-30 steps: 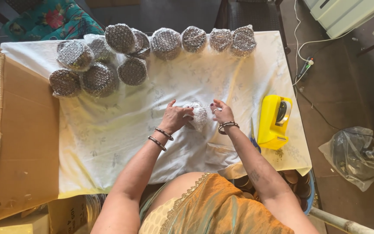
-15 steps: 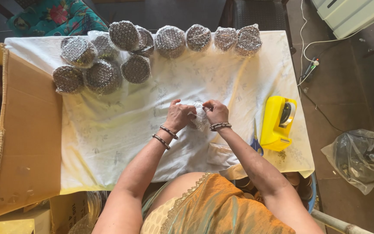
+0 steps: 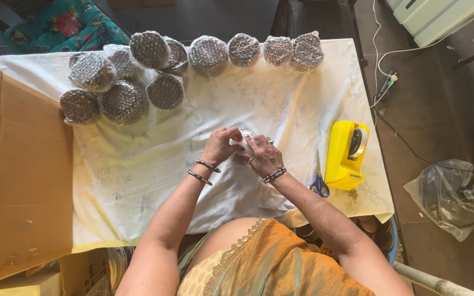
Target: The person wraps a small, round, brown object in bubble wrap. They use scissors to cut the bubble wrap and a tape dispenser to secure it. The wrapped object is then placed on a table with other similarly wrapped items.
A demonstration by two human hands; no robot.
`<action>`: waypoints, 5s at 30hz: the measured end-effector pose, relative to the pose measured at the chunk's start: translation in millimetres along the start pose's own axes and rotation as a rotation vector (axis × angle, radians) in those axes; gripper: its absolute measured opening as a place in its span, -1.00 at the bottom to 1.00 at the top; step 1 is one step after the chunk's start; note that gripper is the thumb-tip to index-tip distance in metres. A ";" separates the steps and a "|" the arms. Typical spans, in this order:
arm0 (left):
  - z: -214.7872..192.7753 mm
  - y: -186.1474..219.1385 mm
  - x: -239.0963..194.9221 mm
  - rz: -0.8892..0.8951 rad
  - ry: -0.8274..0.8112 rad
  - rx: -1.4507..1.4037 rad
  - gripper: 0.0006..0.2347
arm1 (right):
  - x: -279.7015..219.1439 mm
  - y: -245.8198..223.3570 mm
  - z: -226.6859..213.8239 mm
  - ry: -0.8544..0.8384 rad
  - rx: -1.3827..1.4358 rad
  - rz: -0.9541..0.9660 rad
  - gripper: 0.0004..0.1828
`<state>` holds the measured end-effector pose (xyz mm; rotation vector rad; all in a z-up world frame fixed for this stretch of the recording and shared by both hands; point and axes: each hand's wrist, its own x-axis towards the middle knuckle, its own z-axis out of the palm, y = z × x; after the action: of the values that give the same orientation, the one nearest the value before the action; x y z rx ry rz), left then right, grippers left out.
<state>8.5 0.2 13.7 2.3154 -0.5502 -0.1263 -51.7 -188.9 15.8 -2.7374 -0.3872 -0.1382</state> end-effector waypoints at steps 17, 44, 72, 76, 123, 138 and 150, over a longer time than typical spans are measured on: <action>35.5 -38.6 -7.3 -0.064 0.067 -0.508 -0.68 | -0.7 -2.7 -0.7 -0.059 -0.003 0.112 -0.32; 0.8 -18.8 -21.7 -0.081 0.440 -0.172 -0.41 | 44.1 13.9 45.3 -0.037 0.211 0.185 -0.27; -34.4 -20.8 -10.8 -0.169 0.427 -0.065 -0.81 | 44.8 -22.4 4.9 -0.142 0.116 0.171 -0.78; -27.7 -22.8 -8.4 -0.146 0.357 -0.068 -0.88 | 51.1 -12.6 14.0 -0.207 0.113 0.229 -0.81; 4.6 -35.8 16.4 -0.065 0.120 0.228 -0.90 | 40.6 -44.4 13.6 -0.011 0.008 0.255 -0.34; -12.8 -5.8 -27.7 0.342 0.222 0.567 -0.61 | 41.0 -38.3 21.6 -0.061 -0.118 0.197 -0.50; -4.9 -20.6 -22.5 0.177 0.100 0.369 -0.81 | 27.6 -37.5 19.1 0.010 0.038 0.198 -0.46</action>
<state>-3.4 26.0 1.4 2.5950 -0.7766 0.1900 -35.1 -141.4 15.2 -2.7170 -0.1136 -0.0907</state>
